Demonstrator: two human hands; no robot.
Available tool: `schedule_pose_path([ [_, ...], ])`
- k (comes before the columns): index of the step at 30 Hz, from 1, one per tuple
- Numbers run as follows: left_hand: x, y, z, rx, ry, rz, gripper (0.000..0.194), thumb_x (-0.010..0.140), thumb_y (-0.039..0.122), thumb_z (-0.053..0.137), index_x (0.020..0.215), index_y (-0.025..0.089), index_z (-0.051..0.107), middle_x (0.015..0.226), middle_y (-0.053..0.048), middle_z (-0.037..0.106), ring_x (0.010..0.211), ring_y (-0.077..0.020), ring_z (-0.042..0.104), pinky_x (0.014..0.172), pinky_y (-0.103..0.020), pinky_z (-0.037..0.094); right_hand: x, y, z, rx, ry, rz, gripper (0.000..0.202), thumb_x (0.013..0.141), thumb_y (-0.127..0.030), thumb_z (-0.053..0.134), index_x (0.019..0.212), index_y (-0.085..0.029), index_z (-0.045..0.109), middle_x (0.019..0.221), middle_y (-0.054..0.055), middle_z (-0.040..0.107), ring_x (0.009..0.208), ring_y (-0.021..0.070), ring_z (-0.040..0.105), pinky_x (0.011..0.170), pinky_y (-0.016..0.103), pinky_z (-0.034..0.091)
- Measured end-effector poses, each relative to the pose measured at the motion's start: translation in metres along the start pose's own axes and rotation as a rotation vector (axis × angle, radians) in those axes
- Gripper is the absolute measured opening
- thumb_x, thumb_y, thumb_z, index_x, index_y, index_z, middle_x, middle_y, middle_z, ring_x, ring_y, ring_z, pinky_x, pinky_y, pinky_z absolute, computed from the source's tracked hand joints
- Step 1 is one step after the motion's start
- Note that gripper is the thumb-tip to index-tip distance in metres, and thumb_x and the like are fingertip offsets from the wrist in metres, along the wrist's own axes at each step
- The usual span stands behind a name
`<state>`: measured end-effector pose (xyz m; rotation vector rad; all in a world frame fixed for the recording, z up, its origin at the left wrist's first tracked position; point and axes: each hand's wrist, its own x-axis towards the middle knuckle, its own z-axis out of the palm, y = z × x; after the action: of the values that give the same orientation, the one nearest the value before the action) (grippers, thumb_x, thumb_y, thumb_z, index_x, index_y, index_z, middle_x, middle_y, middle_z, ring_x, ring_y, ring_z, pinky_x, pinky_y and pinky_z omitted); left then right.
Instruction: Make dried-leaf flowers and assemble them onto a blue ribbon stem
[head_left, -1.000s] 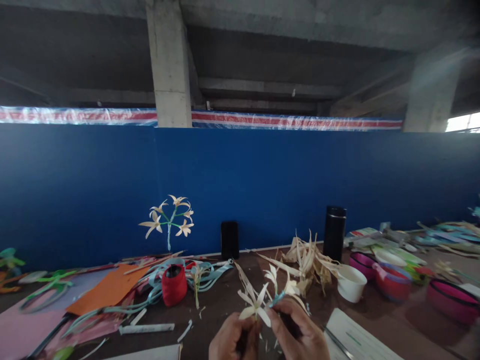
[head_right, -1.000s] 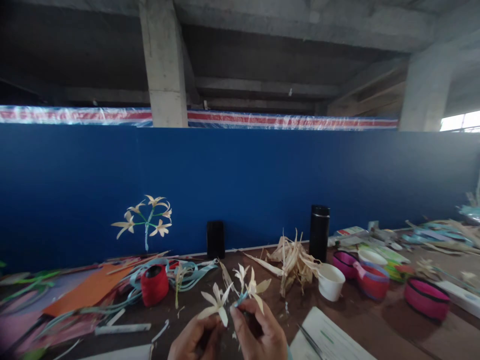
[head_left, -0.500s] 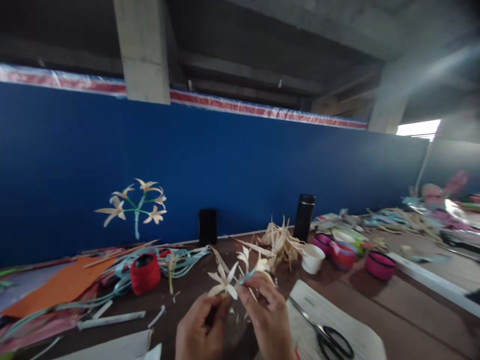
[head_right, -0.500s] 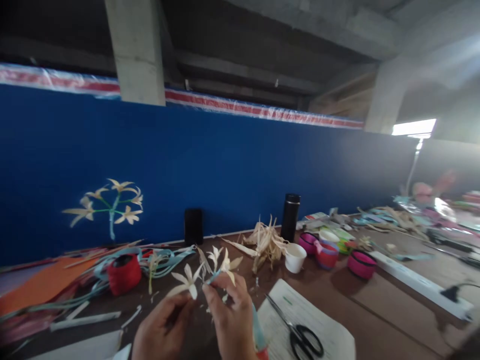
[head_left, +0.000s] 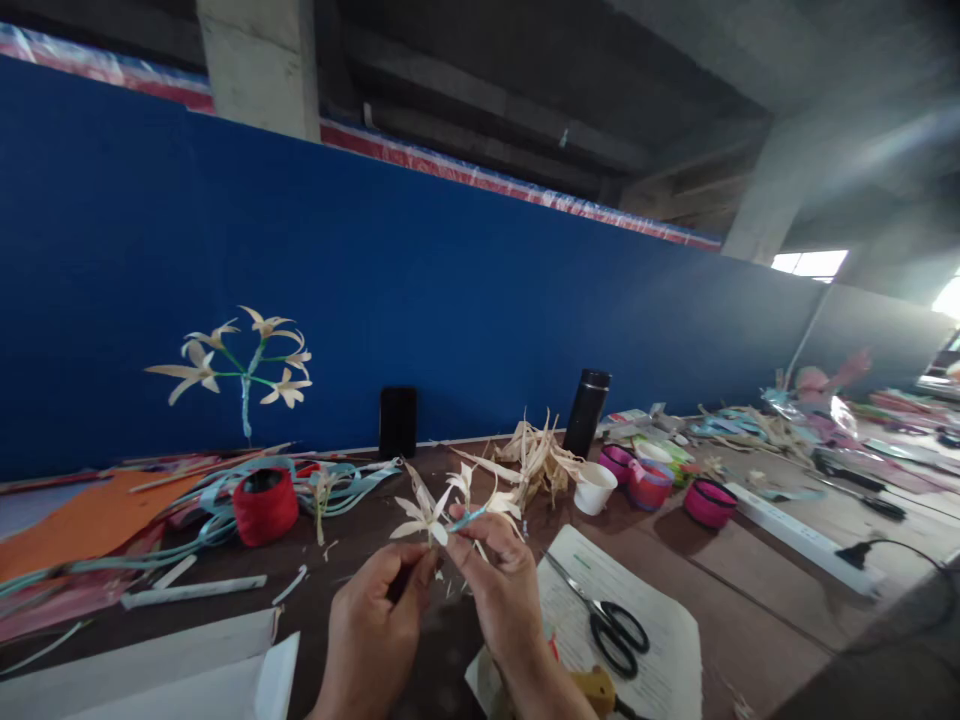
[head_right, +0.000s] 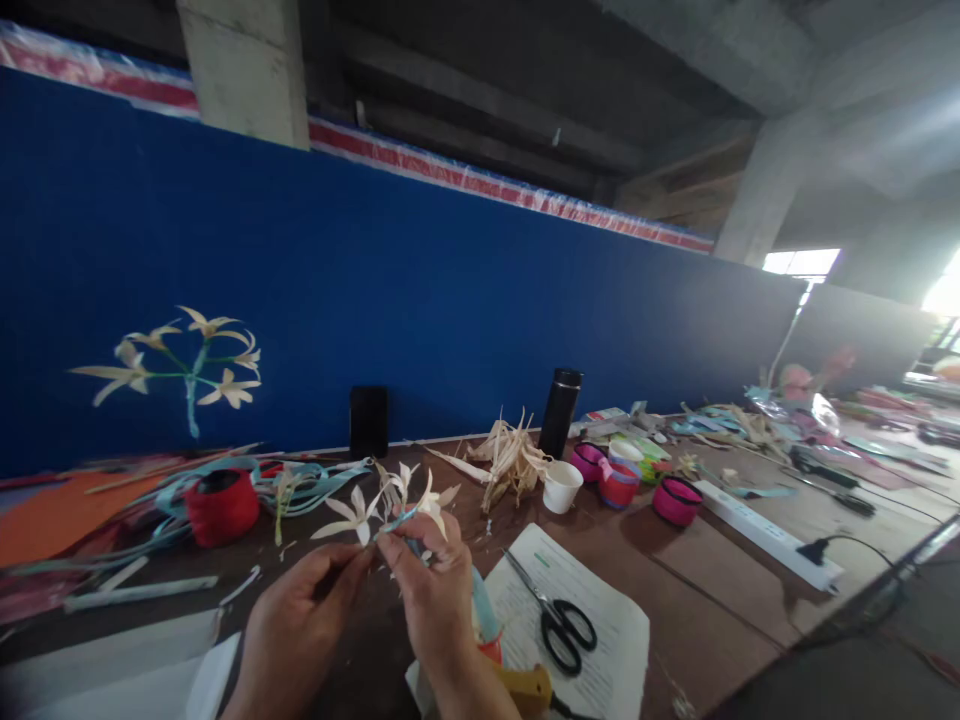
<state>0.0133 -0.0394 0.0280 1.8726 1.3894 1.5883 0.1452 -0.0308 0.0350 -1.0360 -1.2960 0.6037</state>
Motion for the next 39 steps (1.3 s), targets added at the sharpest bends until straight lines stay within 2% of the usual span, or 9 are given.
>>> schedule_pose_path([
  [4, -0.0003, 0.0023, -0.0007, -0.017, -0.02, -0.052, 0.019, 0.079, 0.037, 0.058, 0.08, 0.021, 0.068, 0.073, 0.0, 0.072, 0.063, -0.0153, 0.065, 0.059, -0.021, 0.05, -0.0007, -0.0067, 0.0006, 0.072, -0.052, 0.06, 0.007, 0.074, -0.024, 0.067, 0.07, -0.02, 0.07, 0.077, 0.001, 0.069, 0.077, 0.0173, 0.06, 0.072, 0.024, 0.044],
  [8, -0.0003, 0.0055, -0.0011, -0.03, -0.038, -0.096, 0.019, 0.08, 0.037, 0.057, 0.079, 0.021, 0.068, 0.068, 0.001, 0.07, 0.057, -0.0141, 0.062, 0.054, -0.021, 0.048, -0.0017, -0.0065, 0.0007, 0.105, -0.071, 0.142, 0.011, 0.074, -0.028, 0.067, 0.07, -0.018, 0.07, 0.064, -0.001, 0.065, 0.062, 0.013, 0.055, 0.059, 0.021, 0.042],
  [17, 0.0013, 0.0099, -0.0004, -0.003, -0.054, -0.178, 0.018, 0.079, 0.032, 0.055, 0.08, 0.02, 0.068, 0.056, 0.003, 0.063, 0.047, -0.0128, 0.055, 0.049, -0.021, 0.043, -0.0023, -0.0095, 0.0004, 0.033, -0.099, 0.094, 0.013, 0.077, -0.028, 0.063, 0.072, -0.017, 0.07, 0.068, 0.001, 0.068, 0.065, 0.0146, 0.059, 0.062, 0.021, 0.046],
  [21, 0.0025, 0.0083, 0.0, 0.016, -0.068, -0.163, 0.017, 0.08, 0.029, 0.054, 0.078, 0.021, 0.068, 0.059, 0.003, 0.064, 0.049, -0.0128, 0.055, 0.052, -0.021, 0.043, -0.0021, -0.0091, -0.0012, -0.015, -0.12, 0.059, 0.015, 0.079, -0.03, 0.061, 0.077, -0.016, 0.068, 0.074, 0.003, 0.069, 0.071, 0.0174, 0.061, 0.067, 0.023, 0.047],
  [26, 0.0021, 0.0047, 0.0003, 0.045, -0.069, -0.147, 0.018, 0.08, 0.03, 0.053, 0.079, 0.022, 0.068, 0.057, 0.003, 0.064, 0.048, -0.0134, 0.056, 0.052, -0.022, 0.043, -0.0026, -0.0072, -0.0021, 0.007, -0.207, 0.069, 0.02, 0.081, -0.033, 0.06, 0.088, -0.015, 0.065, 0.08, 0.006, 0.068, 0.076, 0.0206, 0.063, 0.071, 0.027, 0.047],
  [33, 0.001, 0.0025, -0.0002, 0.064, -0.086, -0.089, 0.017, 0.081, 0.028, 0.052, 0.079, 0.022, 0.069, 0.064, 0.001, 0.067, 0.054, -0.0144, 0.059, 0.055, -0.022, 0.045, -0.0046, -0.0042, 0.0024, 0.021, -0.151, 0.045, 0.02, 0.081, -0.032, 0.06, 0.087, -0.014, 0.066, 0.073, 0.005, 0.066, 0.074, 0.0197, 0.063, 0.068, 0.026, 0.048],
  [39, -0.0001, 0.0028, 0.0002, 0.075, -0.099, 0.0, 0.017, 0.082, 0.024, 0.053, 0.087, 0.023, 0.069, 0.079, -0.001, 0.071, 0.068, -0.0161, 0.064, 0.066, -0.024, 0.048, -0.003, -0.0016, 0.0024, -0.152, -0.075, -0.07, 0.012, 0.078, -0.026, 0.062, 0.083, -0.016, 0.068, 0.082, 0.005, 0.069, 0.078, 0.0186, 0.063, 0.076, 0.026, 0.047],
])
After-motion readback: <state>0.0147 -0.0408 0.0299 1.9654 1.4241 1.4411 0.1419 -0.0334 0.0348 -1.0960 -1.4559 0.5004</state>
